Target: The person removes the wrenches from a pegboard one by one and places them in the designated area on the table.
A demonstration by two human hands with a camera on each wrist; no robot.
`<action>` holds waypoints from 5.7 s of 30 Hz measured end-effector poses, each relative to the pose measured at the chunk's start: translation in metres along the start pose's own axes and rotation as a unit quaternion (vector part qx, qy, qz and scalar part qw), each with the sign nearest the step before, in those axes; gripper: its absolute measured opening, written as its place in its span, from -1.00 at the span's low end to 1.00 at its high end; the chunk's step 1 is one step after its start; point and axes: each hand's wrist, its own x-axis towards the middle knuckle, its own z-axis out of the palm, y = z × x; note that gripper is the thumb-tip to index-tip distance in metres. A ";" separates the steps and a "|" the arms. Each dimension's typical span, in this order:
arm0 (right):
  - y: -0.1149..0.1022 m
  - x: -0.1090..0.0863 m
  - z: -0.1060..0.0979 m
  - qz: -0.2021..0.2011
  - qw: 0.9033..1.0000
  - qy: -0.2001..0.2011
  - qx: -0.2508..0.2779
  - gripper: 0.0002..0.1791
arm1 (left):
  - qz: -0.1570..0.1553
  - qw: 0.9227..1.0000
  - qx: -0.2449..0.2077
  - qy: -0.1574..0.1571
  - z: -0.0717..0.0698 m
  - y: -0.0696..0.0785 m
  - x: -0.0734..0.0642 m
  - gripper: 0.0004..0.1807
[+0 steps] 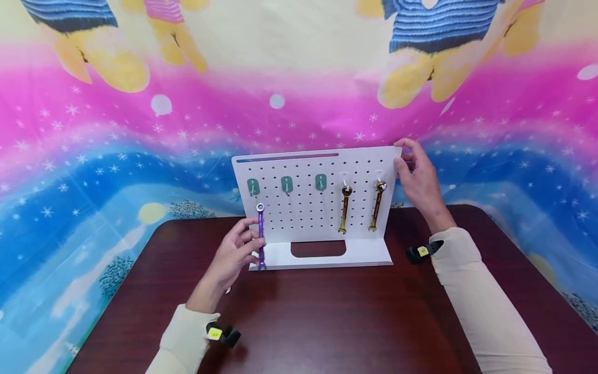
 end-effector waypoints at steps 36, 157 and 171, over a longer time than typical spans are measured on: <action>0.001 0.003 -0.002 -0.006 1.000 -0.008 -0.009 -0.61 | -0.127 0.878 0.462 -0.013 -0.126 -0.008 -0.025 -0.65; 0.003 0.001 -0.001 -0.002 1.000 -0.013 -0.011 -0.60 | 0.084 0.975 0.176 -0.110 0.147 -0.049 0.091 -0.46; 0.002 0.001 -0.001 0.000 1.000 -0.015 -0.010 -0.60 | 0.020 0.991 0.099 -0.091 0.150 -0.047 0.088 -0.56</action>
